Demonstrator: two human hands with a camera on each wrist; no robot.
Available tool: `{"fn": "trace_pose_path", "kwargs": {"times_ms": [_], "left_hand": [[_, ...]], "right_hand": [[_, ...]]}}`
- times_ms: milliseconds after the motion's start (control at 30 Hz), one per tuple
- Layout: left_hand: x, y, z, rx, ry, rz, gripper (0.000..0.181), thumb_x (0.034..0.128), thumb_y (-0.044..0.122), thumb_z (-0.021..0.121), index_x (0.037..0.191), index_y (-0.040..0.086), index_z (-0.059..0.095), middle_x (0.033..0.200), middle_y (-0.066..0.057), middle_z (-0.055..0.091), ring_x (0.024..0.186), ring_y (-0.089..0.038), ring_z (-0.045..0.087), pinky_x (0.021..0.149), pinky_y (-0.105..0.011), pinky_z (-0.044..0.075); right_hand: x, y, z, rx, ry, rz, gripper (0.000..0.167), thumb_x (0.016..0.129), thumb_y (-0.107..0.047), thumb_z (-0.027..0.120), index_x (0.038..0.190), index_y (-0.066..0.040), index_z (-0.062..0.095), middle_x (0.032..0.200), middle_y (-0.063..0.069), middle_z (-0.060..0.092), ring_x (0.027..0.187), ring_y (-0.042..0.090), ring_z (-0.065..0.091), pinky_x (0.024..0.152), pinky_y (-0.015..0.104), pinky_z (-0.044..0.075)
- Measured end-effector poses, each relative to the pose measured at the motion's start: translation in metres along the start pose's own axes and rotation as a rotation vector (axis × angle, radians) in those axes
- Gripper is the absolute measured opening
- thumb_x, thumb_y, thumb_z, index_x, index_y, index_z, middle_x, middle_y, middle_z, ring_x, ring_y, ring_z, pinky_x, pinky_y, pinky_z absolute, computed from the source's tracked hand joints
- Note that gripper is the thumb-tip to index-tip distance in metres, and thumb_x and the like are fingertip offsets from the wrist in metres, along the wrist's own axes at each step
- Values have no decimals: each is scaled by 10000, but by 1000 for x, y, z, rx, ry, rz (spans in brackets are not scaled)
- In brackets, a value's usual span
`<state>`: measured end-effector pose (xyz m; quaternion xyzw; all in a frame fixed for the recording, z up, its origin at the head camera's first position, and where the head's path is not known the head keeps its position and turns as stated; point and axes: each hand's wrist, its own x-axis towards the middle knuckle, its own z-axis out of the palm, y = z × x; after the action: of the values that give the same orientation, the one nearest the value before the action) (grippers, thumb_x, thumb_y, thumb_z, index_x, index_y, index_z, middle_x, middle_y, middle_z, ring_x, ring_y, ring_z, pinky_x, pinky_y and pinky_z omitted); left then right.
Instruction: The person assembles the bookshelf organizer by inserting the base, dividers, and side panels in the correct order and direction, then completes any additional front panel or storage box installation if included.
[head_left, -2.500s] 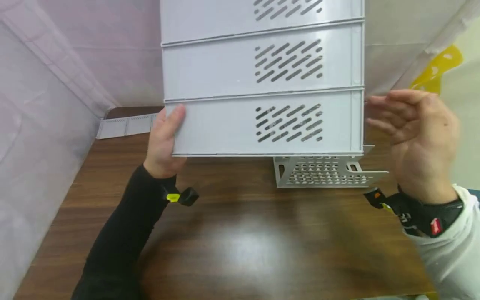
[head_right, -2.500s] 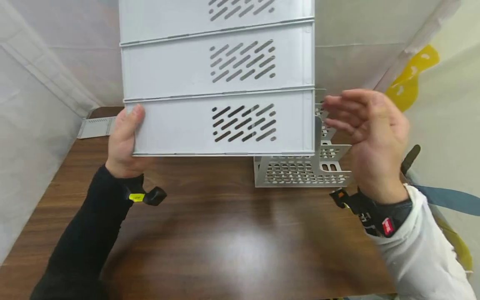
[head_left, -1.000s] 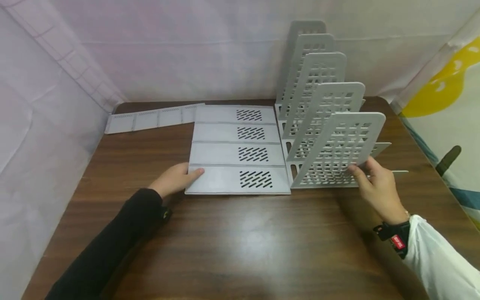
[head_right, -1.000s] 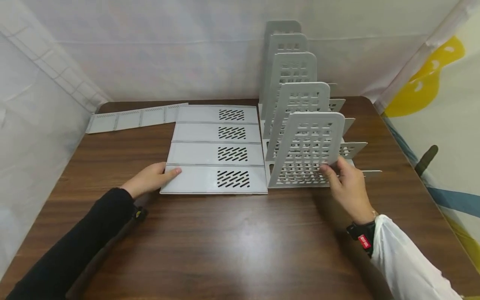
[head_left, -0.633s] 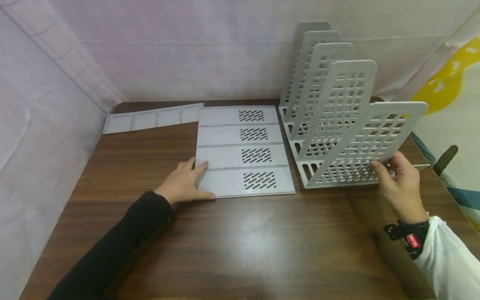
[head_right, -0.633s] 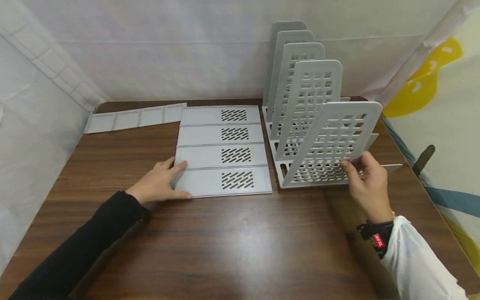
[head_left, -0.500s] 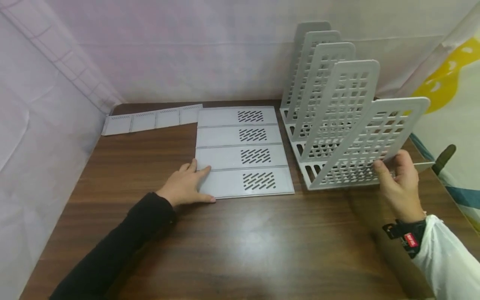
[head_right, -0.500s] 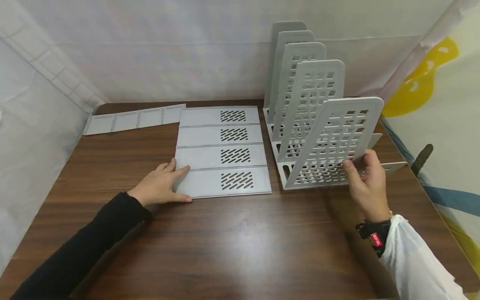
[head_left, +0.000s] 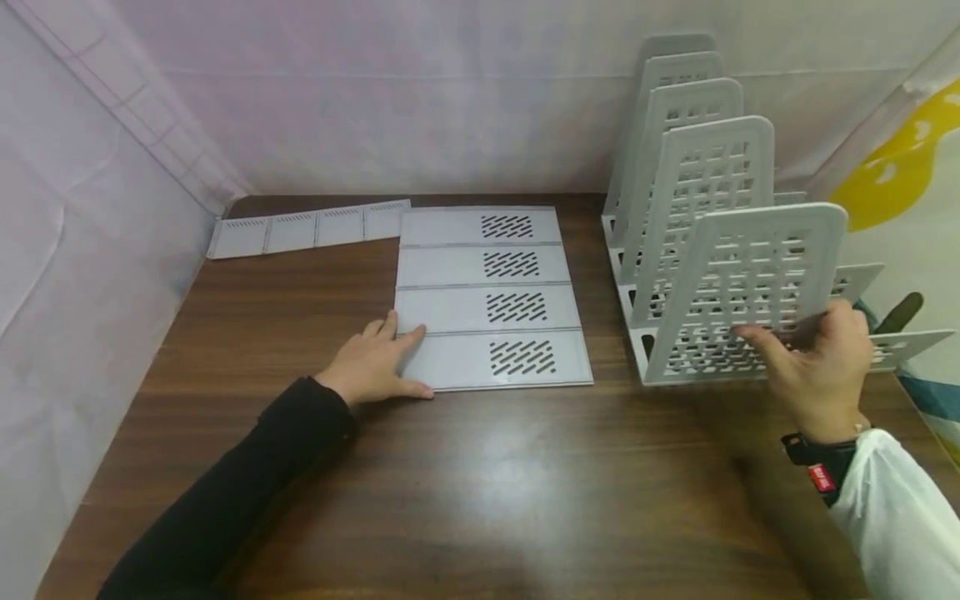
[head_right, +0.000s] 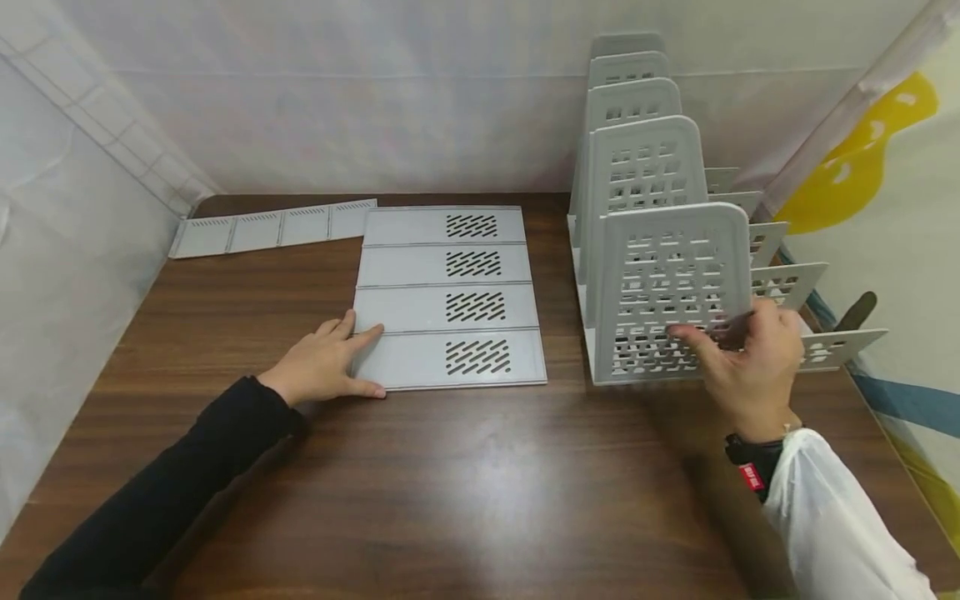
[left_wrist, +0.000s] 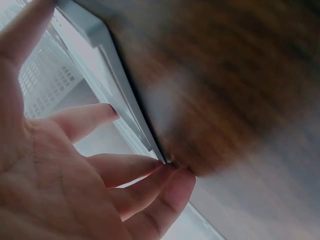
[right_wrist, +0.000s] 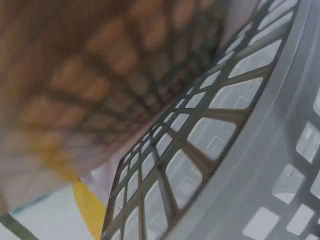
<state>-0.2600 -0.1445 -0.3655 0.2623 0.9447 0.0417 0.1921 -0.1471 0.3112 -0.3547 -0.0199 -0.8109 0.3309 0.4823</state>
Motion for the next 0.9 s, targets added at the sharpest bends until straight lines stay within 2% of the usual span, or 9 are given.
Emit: {"fn": "trace_pose_path", "kwargs": {"times_ms": [67, 200, 267, 300, 433, 533, 633, 767, 900], "left_hand": [[0, 0, 0, 0, -2, 0, 986, 746, 677, 643, 1509, 172, 275, 1548, -314, 119, 1414, -475, 219, 1079, -615, 310], [0, 1, 0, -4, -5, -1, 986, 749, 673, 644, 1511, 173, 269, 1548, -317, 112, 1417, -476, 211, 1086, -617, 299], [0, 1, -1, -11, -6, -4, 983, 751, 667, 646, 1512, 174, 266, 1550, -315, 107, 1419, -476, 205, 1090, -622, 287], [0, 1, -1, -12, -7, -6, 984, 751, 667, 645, 1513, 174, 263, 1551, -313, 104, 1421, -475, 201, 1092, -623, 282], [0, 1, 0, -16, -7, -13, 990, 747, 665, 652, 1512, 168, 266, 1550, -311, 109, 1421, -474, 202, 1089, -634, 276], [0, 2, 1, -13, -3, -14, 994, 742, 664, 657, 1510, 163, 273, 1548, -313, 119, 1418, -475, 211, 1084, -637, 281], [1, 1, 1, -17, -1, -14, 993, 740, 663, 659, 1508, 163, 277, 1547, -311, 123, 1418, -472, 213, 1084, -636, 281], [2, 1, 2, -15, 3, -13, 994, 741, 672, 652, 1508, 163, 278, 1544, -312, 130, 1417, -470, 216, 1084, -637, 281], [2, 1, 1, -5, 10, -17, 998, 733, 679, 655, 1503, 159, 292, 1536, -315, 152, 1413, -468, 231, 1074, -640, 294]], "right_hand": [[6, -1, -4, -80, -30, -35, 1004, 620, -795, 621, 891, 170, 571, 688, -138, 544, 750, -93, 349, 671, 263, 228], [16, -4, -11, -201, -71, -126, 981, 652, -830, 546, 754, 145, 516, 574, 264, 462, 607, 244, 384, 616, 457, 214], [22, -5, -13, -228, -82, -189, 952, 662, -837, 524, 683, 114, 491, 515, 265, 448, 596, 416, 358, 605, 504, 226], [25, -6, -14, -230, -91, -222, 936, 667, -833, 523, 656, 101, 481, 493, 255, 448, 589, 428, 375, 610, 523, 239], [34, -10, -15, -251, -159, -420, 834, 746, -780, 510, 588, 38, 473, 412, 160, 455, 450, 350, 418, 589, 496, 296], [38, -16, -11, -258, -217, -587, 733, 818, -715, 498, 566, -29, 435, 381, 57, 382, 347, 216, 330, 576, 469, 309], [40, -19, -8, -270, -290, -726, 644, 881, -642, 482, 575, -87, 365, 408, -31, 302, 357, 135, 264, 560, 431, 285], [40, -18, -5, -307, -423, -848, 540, 938, -539, 449, 635, -93, 418, 449, -23, 394, 395, 159, 379, 556, 397, 276], [37, -17, -1, -350, -543, -911, 484, 973, -486, 395, 699, -97, 482, 511, 5, 525, 452, 222, 499, 545, 372, 268]]}}
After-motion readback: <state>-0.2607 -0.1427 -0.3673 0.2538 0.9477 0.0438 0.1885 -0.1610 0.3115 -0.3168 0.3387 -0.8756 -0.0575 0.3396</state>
